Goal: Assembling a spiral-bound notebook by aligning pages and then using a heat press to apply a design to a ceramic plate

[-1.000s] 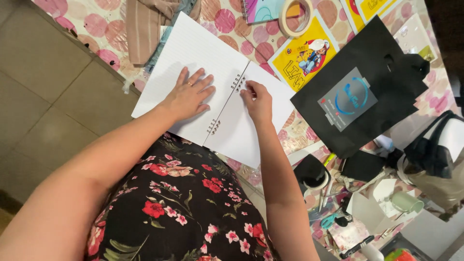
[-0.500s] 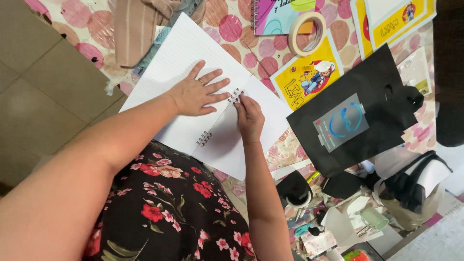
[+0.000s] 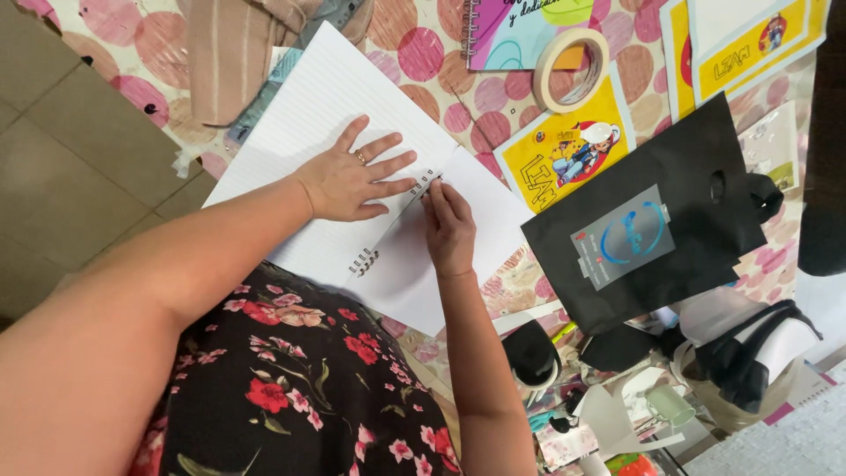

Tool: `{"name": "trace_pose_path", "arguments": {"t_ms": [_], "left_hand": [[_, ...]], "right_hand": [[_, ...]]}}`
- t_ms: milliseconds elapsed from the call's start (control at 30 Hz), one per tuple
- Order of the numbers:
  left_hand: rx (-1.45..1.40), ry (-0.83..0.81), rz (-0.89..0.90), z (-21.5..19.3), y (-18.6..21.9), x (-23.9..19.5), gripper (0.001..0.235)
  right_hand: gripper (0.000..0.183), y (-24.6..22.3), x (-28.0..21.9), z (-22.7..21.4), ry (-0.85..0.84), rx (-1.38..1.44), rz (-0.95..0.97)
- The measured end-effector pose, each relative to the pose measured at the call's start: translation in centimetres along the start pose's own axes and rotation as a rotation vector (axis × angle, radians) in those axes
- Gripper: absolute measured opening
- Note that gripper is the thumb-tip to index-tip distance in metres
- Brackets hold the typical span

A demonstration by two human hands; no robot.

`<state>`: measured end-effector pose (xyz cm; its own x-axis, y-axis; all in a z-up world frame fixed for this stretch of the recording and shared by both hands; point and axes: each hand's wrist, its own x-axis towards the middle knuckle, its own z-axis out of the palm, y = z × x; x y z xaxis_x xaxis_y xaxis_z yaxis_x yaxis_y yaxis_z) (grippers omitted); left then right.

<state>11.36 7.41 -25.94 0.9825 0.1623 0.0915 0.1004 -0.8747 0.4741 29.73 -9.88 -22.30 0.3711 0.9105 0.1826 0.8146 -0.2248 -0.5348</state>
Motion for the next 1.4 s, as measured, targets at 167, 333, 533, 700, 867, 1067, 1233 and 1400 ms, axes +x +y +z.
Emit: {"name": "trace_pose_path", "arguments": {"t_ms": [167, 333, 533, 700, 867, 1067, 1233, 1400], "left_hand": [[0.0, 0.002, -0.006, -0.4, 0.0, 0.0, 0.064], [0.005, 0.017, -0.006, -0.5, 0.0, 0.1, 0.064], [0.022, -0.017, -0.024, -0.5, 0.0, 0.1, 0.064], [-0.005, -0.015, -0.024, -0.6, 0.1, 0.0, 0.064], [0.012, -0.034, -0.028, -0.4, 0.3, 0.0, 0.063], [0.018, -0.022, -0.026, -0.1, 0.3, -0.1, 0.065], [0.051, -0.026, -0.017, 0.0, 0.1, -0.1, 0.066], [0.059, -0.06, -0.027, -0.1, 0.0, -0.1, 0.067]], "right_hand": [[0.031, -0.8, 1.2, -0.9, -0.083, -0.005, -0.013], [0.031, -2.1, 2.9, -2.3, -0.177, 0.049, -0.022], [0.03, -3.3, 5.5, -3.7, -0.293, 0.019, -0.038], [0.03, -0.4, 7.9, -5.2, -0.301, 0.199, 0.083], [0.03, -0.1, 7.6, -4.2, -0.287, 0.259, 0.177], [0.021, 0.1, 6.6, -3.5, -0.388, 0.24, 0.149], [0.021, -0.2, 5.9, -3.2, -0.341, 0.263, 0.202], [0.027, -3.1, 5.8, -3.3, -0.187, 0.212, 0.562]]}}
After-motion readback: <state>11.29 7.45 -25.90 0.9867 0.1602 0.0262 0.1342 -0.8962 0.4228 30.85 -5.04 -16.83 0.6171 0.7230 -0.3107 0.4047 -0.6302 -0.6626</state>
